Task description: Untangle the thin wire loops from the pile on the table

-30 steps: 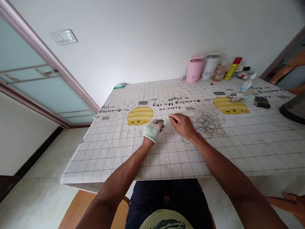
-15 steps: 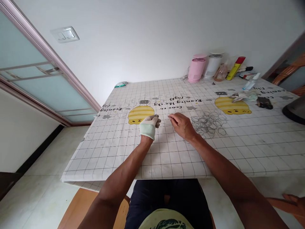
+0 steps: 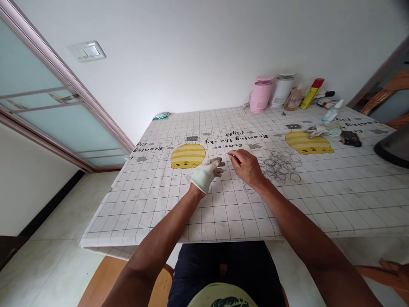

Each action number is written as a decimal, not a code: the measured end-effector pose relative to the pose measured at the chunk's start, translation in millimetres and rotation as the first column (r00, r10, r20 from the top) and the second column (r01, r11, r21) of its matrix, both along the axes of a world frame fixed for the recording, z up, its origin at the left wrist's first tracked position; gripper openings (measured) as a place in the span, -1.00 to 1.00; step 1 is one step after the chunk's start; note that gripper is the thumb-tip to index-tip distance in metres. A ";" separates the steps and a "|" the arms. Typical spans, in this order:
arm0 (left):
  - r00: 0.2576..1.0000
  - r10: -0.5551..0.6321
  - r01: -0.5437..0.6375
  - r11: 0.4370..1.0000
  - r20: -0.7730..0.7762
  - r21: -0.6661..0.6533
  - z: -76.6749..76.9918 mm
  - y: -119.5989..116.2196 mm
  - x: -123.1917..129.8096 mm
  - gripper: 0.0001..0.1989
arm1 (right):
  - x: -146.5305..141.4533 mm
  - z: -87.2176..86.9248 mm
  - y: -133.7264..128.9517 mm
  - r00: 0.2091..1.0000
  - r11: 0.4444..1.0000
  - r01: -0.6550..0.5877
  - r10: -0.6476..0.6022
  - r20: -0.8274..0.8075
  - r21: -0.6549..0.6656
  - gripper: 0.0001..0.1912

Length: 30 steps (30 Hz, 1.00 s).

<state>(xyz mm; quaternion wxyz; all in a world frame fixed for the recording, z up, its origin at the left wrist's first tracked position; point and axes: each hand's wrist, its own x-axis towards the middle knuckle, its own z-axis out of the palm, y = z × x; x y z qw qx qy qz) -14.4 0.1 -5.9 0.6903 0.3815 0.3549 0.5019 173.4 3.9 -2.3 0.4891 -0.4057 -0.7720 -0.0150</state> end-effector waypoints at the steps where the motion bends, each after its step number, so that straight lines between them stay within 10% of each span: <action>1: 0.999 -0.033 0.034 0.999 0.029 -0.014 -2.1 0.7 1.7 -0.52 | -0.1 0.0 -0.1 1.000 1.000 -0.006 0.006 0.000 -0.002 -0.79; 22: 0.971 -0.224 0.223 0.975 0.087 0.016 -29.8 -2.5 12.1 -0.55 | 3.2 6.1 -1.2 0.999 0.998 -0.044 0.043 0.020 0.040 -0.80; 30: 0.987 -0.107 0.113 0.992 0.118 -0.048 -25.0 13.2 8.9 -0.53 | 4.7 17.3 -9.4 0.916 0.922 -0.213 0.074 -0.394 -0.322 -0.51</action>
